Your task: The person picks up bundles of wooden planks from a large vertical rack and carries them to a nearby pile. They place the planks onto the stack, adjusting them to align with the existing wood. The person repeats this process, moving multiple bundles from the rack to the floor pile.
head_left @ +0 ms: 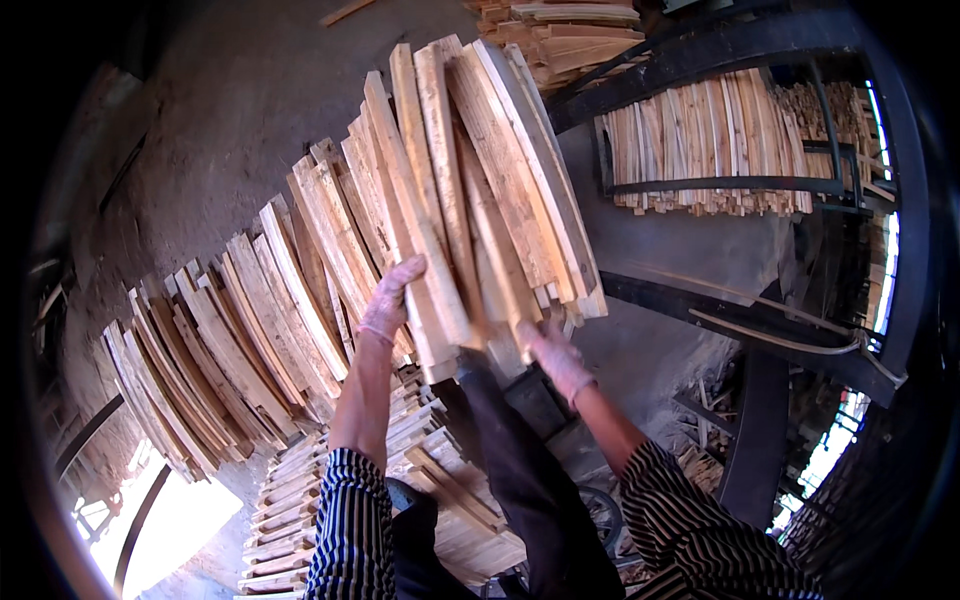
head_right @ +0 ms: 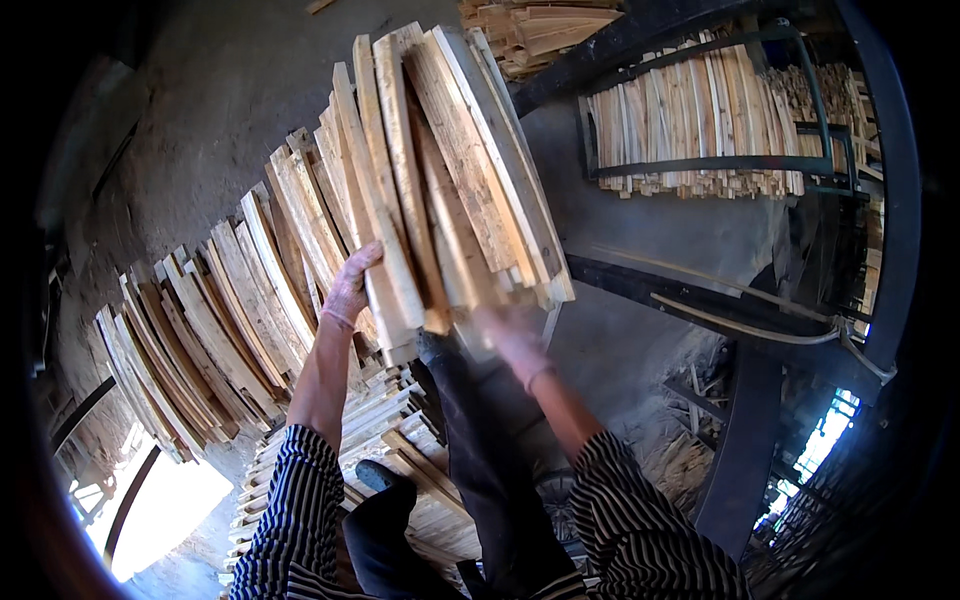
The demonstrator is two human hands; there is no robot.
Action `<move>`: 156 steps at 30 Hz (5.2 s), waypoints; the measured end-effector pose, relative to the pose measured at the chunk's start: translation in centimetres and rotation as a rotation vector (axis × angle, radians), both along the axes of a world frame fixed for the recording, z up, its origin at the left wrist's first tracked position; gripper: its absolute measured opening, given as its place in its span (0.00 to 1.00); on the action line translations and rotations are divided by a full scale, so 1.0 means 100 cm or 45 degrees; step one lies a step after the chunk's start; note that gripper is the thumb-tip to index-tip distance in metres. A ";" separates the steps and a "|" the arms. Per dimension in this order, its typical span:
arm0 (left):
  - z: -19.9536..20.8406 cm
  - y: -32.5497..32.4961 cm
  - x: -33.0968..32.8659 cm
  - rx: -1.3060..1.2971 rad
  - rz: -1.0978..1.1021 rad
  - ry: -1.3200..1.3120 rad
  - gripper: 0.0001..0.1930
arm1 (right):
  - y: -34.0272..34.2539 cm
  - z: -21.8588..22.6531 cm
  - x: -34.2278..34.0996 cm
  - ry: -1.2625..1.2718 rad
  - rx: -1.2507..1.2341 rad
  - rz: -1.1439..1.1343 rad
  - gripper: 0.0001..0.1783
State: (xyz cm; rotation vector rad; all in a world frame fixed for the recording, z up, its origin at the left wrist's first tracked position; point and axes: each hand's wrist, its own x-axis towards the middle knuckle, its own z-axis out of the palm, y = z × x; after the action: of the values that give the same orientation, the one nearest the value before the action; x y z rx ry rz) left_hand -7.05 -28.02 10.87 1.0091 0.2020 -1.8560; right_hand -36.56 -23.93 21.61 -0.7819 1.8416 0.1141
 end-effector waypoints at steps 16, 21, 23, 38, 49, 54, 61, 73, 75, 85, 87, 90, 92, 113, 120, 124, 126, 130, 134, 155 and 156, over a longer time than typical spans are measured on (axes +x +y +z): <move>-0.067 0.024 0.057 -0.030 0.051 0.142 0.29 | -0.091 0.000 0.056 -0.525 -0.198 0.120 0.47; 0.064 0.014 0.031 -0.065 -0.044 -0.233 0.37 | -0.094 0.021 0.071 -0.705 -0.061 -0.086 0.65; 0.102 0.054 0.060 -0.038 -0.165 -0.357 0.41 | -0.054 0.076 0.105 -0.675 -0.087 -0.007 0.69; 0.326 0.281 0.096 0.092 0.030 -0.103 0.34 | 0.110 0.172 0.128 -0.810 0.070 0.112 0.34; 0.557 0.579 0.120 0.060 1.198 -0.484 0.51 | 0.282 0.374 0.357 -1.357 0.654 0.800 0.47; 0.649 0.728 0.109 0.236 1.542 -0.745 0.51 | 0.430 0.452 0.445 -1.531 0.807 1.239 0.48; 0.703 0.931 0.084 0.569 1.900 -0.909 0.52 | 0.662 0.515 0.511 -1.680 1.098 1.424 0.59; 0.654 1.090 0.175 1.550 1.185 -1.005 0.61 | 0.895 0.463 0.560 -0.966 -0.917 3.019 0.44; 0.655 1.089 0.173 1.627 0.976 -1.103 0.61 | 0.894 0.450 0.564 -1.085 -0.895 2.939 0.45; 0.645 1.098 0.163 1.615 0.888 -1.108 0.63 | 0.902 0.431 0.552 -1.395 -0.994 2.727 0.32; 0.651 1.099 0.166 1.545 0.931 -1.114 0.62 | 0.899 0.432 0.554 -1.371 -1.076 2.755 0.32; 0.649 1.101 0.171 1.502 1.019 -1.134 0.59 | 0.904 0.437 0.559 -1.400 -1.145 2.715 0.32; 0.656 1.099 0.173 1.511 0.972 -1.114 0.59 | 0.897 0.440 0.558 -1.332 -1.131 2.805 0.32; 0.589 1.112 0.154 1.211 1.533 -1.243 0.47 | 0.899 0.449 0.553 -1.119 -1.145 2.779 0.30; 0.664 1.139 0.136 0.340 1.946 -0.665 0.24 | 0.875 0.443 0.562 -0.978 -1.045 2.789 0.31; 0.672 1.231 0.063 -0.037 1.857 -0.487 0.28 | 0.922 0.509 0.555 -0.596 -1.335 2.575 0.31; 0.650 1.250 0.026 0.336 1.785 -0.895 0.38 | 0.966 0.539 0.516 -1.077 -1.051 2.341 0.36; 0.615 1.259 -0.015 0.466 1.795 -1.146 0.39 | 1.076 0.560 0.413 -1.517 -0.173 2.197 0.51; 0.590 1.288 -0.066 0.138 2.010 -0.866 0.28 | 1.133 0.575 0.340 -1.591 0.488 1.754 0.61; 0.690 1.254 -0.160 0.195 1.226 -1.378 0.51 | 1.068 0.629 0.348 -1.398 -0.098 1.842 0.62; 0.680 1.269 -0.162 0.219 1.373 -1.273 0.48 | 1.072 0.654 0.378 -1.340 0.023 1.814 0.61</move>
State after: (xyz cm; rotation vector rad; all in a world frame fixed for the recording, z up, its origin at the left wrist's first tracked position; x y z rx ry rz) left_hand -23.20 98.86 78.88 1.4289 0.2254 -0.2814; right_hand 1.24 83.31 87.00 -1.5962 0.0833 0.4974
